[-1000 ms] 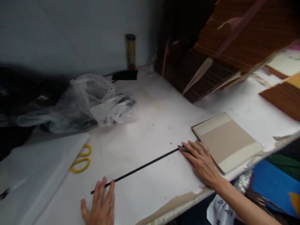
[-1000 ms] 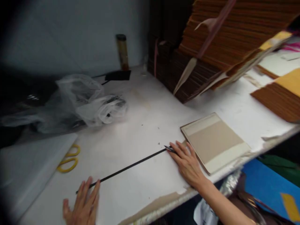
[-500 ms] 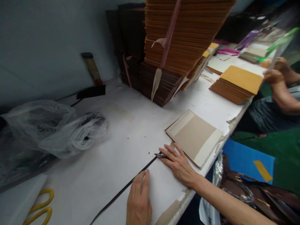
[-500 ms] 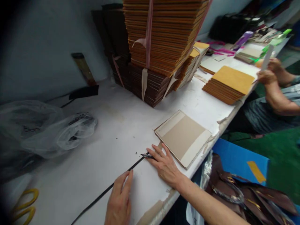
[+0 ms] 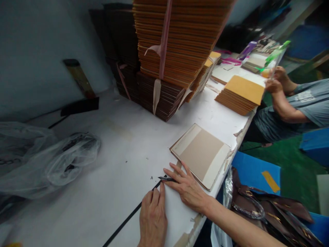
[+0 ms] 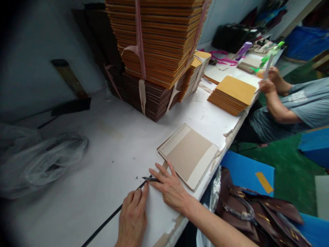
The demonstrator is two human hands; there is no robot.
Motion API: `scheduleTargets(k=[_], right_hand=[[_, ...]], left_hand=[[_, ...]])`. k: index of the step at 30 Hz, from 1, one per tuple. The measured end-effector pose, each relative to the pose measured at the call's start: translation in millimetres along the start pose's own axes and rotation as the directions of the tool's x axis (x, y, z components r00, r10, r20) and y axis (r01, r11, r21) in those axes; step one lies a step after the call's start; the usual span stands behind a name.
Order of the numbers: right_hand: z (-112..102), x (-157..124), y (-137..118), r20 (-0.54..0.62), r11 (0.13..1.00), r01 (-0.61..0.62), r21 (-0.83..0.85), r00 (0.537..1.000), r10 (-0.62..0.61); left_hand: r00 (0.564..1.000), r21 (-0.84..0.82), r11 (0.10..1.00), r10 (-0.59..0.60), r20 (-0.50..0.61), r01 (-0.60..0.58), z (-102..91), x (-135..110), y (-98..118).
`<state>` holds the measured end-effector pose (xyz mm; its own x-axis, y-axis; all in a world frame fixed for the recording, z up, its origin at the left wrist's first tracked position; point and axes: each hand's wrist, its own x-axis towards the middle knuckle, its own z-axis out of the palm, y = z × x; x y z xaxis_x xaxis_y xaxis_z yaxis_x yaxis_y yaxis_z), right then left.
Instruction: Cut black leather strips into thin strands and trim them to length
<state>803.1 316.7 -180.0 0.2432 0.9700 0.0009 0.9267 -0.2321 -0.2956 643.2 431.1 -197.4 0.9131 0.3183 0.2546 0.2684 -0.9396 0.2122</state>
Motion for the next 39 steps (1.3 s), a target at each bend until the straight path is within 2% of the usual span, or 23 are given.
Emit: scheduleTargets(k=[3,5,6,8,10,11,14,18,20,23,24,27,29,32,35,37,39], right_hand=[[-2.4,-0.2,-0.8,-0.073,1.000,0.011,0.001,0.997,-0.011],[-3.6,-2.6,-1.5,-0.197,0.999,-0.023,0.045,0.980,0.031],[-4.3,-4.6,-1.3,-0.276,0.995,-0.064,0.080,0.958,0.083],[-6.1,-10.0,1.1,-0.425,0.974,-0.176,0.143,0.878,0.221],[-8.3,-15.7,5.0,-0.509,0.948,-0.274,0.159,0.800,0.317],[-9.4,-18.0,6.8,-0.520,0.940,-0.307,0.150,0.784,0.339],[-11.9,-20.4,7.5,-0.496,0.926,-0.340,0.163,0.783,0.375],[-16.0,-14.2,-2.8,-0.372,0.857,-0.311,0.410,0.801,0.468],[-21.0,-10.4,-8.3,-0.286,0.797,-0.266,0.542,0.834,0.472],[-31.6,-6.4,-12.4,-0.178,0.710,-0.195,0.676,0.892,0.415],[-34.9,-5.5,-12.5,-0.152,0.676,-0.199,0.709,0.893,0.423],[-39.2,-3.1,-9.8,-0.111,0.536,-0.233,0.811,0.839,0.532],[-36.0,-1.2,-7.1,-0.102,0.465,-0.211,0.860,0.821,0.562],[-24.9,2.8,-5.2,-0.104,0.447,-0.196,0.873,0.820,0.562],[-13.2,7.9,-6.7,-0.067,0.433,-0.262,0.863,0.788,0.612],[-7.3,11.4,-8.0,-0.078,0.462,-0.283,0.840,0.781,0.620],[-3.2,14.4,-8.5,-0.122,0.523,-0.270,0.808,0.792,0.598]], left_hand=[[1.000,0.015,1.000,-0.013,-0.016,0.014,0.6,3.1,2.3],[0.998,0.019,1.000,-0.004,-0.063,0.005,3.2,3.8,1.6],[0.996,0.014,1.000,0.003,-0.085,-0.002,4.6,4.1,0.9],[0.994,-0.002,1.000,0.016,-0.107,-0.016,6.9,5.6,-0.6],[0.994,-0.014,1.000,0.024,-0.107,-0.026,7.4,7.9,-1.4],[0.995,-0.015,1.000,0.026,-0.101,-0.028,7.1,9.2,-1.4],[0.999,-0.017,1.000,0.022,-0.049,-0.023,5.2,12.7,0.6],[1.000,-0.028,1.000,0.001,0.019,0.000,4.8,16.2,4.5],[1.000,-0.031,0.999,-0.007,0.029,0.008,5.1,17.5,5.8],[0.999,-0.032,0.999,-0.016,0.041,0.018,4.6,18.4,7.0],[0.999,-0.027,0.999,-0.020,0.042,0.021,4.2,18.6,7.3],[0.999,-0.005,1.000,-0.020,0.043,0.020,3.6,18.8,7.9],[0.999,0.002,1.000,-0.011,0.043,0.011,4.1,19.0,8.0],[0.999,0.004,1.000,-0.007,0.040,0.006,5.6,19.3,7.9],[0.999,0.009,1.000,-0.007,0.037,0.006,6.9,19.4,7.8],[0.999,0.007,1.000,-0.010,0.041,0.009,7.3,19.6,7.7],[0.999,0.000,1.000,-0.016,0.044,0.016,7.3,20.0,7.7]])
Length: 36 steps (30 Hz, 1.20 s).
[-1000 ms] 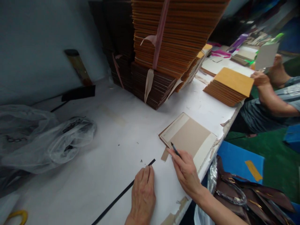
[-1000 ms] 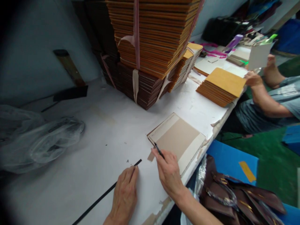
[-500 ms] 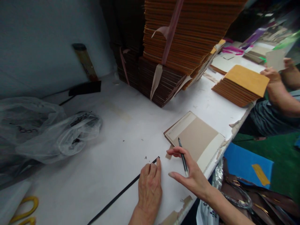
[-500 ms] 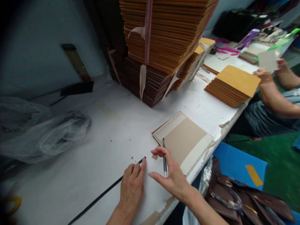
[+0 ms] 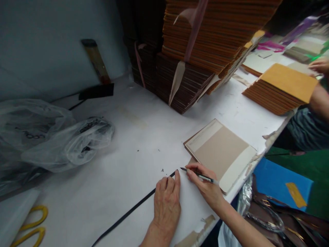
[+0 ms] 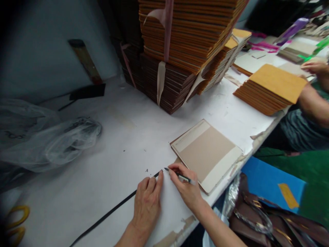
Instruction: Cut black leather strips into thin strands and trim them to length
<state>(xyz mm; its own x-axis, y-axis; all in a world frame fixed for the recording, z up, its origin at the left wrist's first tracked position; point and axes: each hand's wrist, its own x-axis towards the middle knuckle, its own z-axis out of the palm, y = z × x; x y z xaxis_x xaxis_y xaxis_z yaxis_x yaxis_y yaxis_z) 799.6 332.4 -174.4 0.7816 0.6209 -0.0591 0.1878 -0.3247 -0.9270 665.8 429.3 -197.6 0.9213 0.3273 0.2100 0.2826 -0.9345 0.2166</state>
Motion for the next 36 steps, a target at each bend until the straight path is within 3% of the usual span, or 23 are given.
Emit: scheduleTargets(k=[7,24,36], right_hand=[[3.4,2.4,0.7,0.020,0.983,0.131,-0.127,0.991,-0.130],[6.1,2.0,0.3,0.060,0.972,0.134,-0.191,0.990,-0.125],[6.4,1.0,2.4,0.075,0.978,0.144,-0.151,0.988,-0.134]], left_hand=[[1.000,-0.007,1.000,-0.002,0.004,0.002,-1.9,0.7,0.1],[1.000,0.014,1.000,-0.004,0.010,0.003,-2.5,1.5,0.1],[1.000,-0.004,1.000,-0.015,0.012,0.015,-3.4,0.7,1.2]])
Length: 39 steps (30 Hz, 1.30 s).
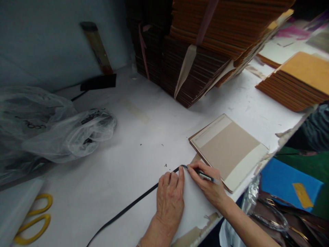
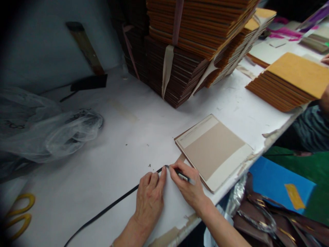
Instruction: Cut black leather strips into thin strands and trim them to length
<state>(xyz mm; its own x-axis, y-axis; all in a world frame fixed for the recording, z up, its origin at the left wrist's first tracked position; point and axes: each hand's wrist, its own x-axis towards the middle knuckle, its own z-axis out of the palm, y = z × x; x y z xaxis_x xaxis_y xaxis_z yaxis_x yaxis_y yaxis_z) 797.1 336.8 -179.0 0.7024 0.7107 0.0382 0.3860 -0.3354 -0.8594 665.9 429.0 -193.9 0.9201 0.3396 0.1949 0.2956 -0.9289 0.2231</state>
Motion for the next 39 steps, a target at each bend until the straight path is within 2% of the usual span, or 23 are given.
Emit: scheduleTargets(k=[13,24,32,39], right_hand=[[-2.5,1.3,-1.5,-0.021,0.998,0.051,-0.027,0.998,-0.052],[-3.8,2.0,-2.1,-0.006,0.996,0.046,-0.078,0.999,-0.047],[-2.1,-0.2,3.1,-0.029,0.998,-0.037,0.046,0.999,0.039],[1.2,-0.6,7.0,-0.017,0.999,-0.024,0.043,1.000,0.025]], left_hand=[[1.000,-0.003,1.000,-0.015,0.002,0.015,2.0,0.4,-0.1],[1.000,-0.017,1.000,-0.013,0.006,0.013,2.2,-0.4,-0.4],[1.000,-0.013,1.000,-0.016,0.003,0.016,1.4,0.2,-1.0],[1.000,-0.016,1.000,-0.014,0.002,0.014,2.9,-0.1,-0.6]])
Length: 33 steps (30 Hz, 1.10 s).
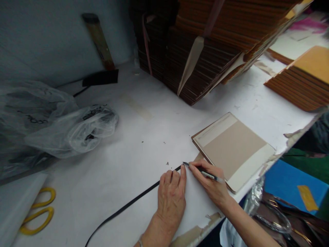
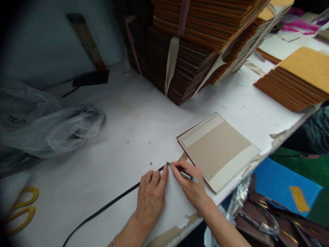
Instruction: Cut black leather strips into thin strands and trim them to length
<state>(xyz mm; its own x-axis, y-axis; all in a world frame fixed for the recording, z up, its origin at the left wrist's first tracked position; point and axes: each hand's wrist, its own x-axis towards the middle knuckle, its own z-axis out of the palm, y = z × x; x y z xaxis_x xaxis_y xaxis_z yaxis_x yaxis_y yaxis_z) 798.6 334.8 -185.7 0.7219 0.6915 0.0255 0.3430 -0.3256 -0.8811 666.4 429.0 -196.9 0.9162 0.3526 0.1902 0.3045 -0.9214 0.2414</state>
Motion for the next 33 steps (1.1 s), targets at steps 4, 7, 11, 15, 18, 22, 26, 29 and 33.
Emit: scheduleTargets(k=[4,7,11,15,18,22,26,29,33], right_hand=[[0.7,-0.9,2.0,0.005,1.000,0.006,0.002,1.000,-0.006],[0.4,-0.5,0.1,0.008,1.000,0.024,-0.006,1.000,-0.024],[-1.3,0.4,-4.2,0.018,0.999,0.020,-0.034,1.000,-0.020],[-3.3,-0.4,-5.3,0.022,0.996,0.009,-0.083,1.000,-0.008],[-4.1,-1.0,-4.8,0.019,0.993,0.010,-0.118,1.000,-0.008],[-5.1,0.1,-6.7,0.025,0.994,0.012,-0.112,1.000,-0.009],[-6.1,1.7,-8.0,0.043,0.995,-0.007,-0.101,0.999,0.011],[-7.4,1.5,-1.7,0.042,0.998,-0.064,-0.030,0.997,0.065],[-11.2,2.6,6.3,-0.002,0.940,-0.179,0.290,0.982,0.188]], left_hand=[[1.000,-0.001,1.000,-0.001,0.005,0.001,-0.7,0.5,0.1],[1.000,-0.008,1.000,-0.001,0.009,0.001,-1.6,-0.3,0.3],[1.000,-0.010,1.000,-0.010,0.026,0.010,-2.1,-1.4,0.7],[0.999,-0.012,1.000,-0.018,0.044,0.019,-1.3,-1.3,0.8],[0.999,-0.010,1.000,-0.019,0.038,0.019,-0.9,-1.0,0.9],[1.000,0.000,1.000,-0.011,0.016,0.011,-1.5,-0.4,0.9],[1.000,-0.007,1.000,-0.007,0.010,0.007,-2.3,0.0,0.9],[1.000,-0.001,1.000,-0.008,0.011,0.008,-1.9,-0.3,0.3],[1.000,0.008,1.000,0.007,0.013,-0.007,0.6,0.2,-0.6]])
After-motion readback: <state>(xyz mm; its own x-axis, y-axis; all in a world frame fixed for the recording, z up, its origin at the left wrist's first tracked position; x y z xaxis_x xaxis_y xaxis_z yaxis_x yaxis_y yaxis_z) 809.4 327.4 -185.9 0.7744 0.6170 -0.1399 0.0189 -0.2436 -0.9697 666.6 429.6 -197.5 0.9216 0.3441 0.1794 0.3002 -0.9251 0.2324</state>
